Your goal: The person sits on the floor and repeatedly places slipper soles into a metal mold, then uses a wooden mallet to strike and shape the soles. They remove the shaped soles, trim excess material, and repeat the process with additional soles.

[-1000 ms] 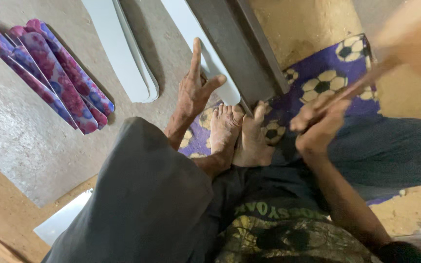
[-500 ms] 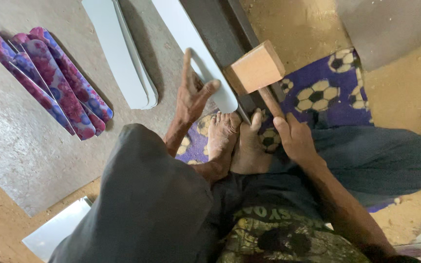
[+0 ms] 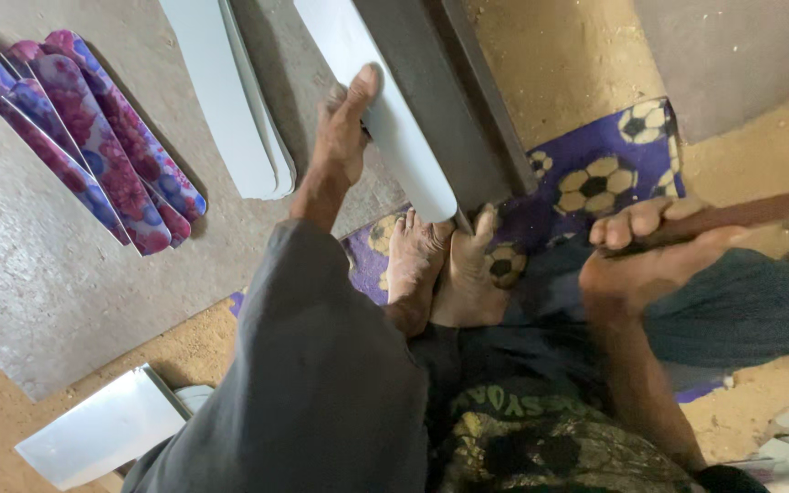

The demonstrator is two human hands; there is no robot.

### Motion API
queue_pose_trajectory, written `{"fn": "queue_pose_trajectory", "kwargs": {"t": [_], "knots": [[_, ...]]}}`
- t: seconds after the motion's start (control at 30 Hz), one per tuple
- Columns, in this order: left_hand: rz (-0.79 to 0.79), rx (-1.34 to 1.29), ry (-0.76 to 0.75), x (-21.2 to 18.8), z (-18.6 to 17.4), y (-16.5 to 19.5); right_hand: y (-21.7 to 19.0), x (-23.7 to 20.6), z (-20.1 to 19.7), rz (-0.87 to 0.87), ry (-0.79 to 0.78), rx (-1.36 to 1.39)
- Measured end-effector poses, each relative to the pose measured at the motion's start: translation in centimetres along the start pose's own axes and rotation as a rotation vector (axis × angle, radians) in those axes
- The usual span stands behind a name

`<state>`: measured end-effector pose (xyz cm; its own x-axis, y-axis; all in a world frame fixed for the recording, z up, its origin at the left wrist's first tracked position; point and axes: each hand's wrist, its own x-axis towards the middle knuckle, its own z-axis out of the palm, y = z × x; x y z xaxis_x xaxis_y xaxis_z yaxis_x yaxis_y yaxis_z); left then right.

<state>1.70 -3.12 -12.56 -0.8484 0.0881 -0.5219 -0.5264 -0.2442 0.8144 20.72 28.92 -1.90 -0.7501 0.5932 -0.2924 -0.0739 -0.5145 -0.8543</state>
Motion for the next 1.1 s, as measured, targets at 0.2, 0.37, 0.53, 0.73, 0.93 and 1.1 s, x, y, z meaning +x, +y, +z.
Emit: {"fn": "queue_pose_trajectory", "kwargs": {"t": [0.2,0.37,0.53,0.73,0.93,1.1], "knots": [[-0.009,0.003,0.011,-3.4,2.2,0.7,2.0,0.1,0.4,0.413,-0.299,-0.642],[-0.026,-0.111,-0.089,-5.8,3.0,2.3,2.4,1.0,1.6,0.074,-0.025,-0.054],[-0.046,-0.044,-0.068,-6.6,3.5,2.0,3.3,2.3,3.0,0.402,-0.234,-0.639],[-0.063,-0.106,-0.074,-7.6,3.3,0.9,3.7,3.4,3.5,0.075,-0.139,-0.265],[-0.084,-0.117,-0.095,-7.0,3.1,0.1,3.8,4.3,3.3,0.27,-0.242,-0.151],[-0.068,-0.078,-0.096,-6.7,3.0,-0.3,5.4,5.0,2.4,0.103,-0.27,-0.545]]}}
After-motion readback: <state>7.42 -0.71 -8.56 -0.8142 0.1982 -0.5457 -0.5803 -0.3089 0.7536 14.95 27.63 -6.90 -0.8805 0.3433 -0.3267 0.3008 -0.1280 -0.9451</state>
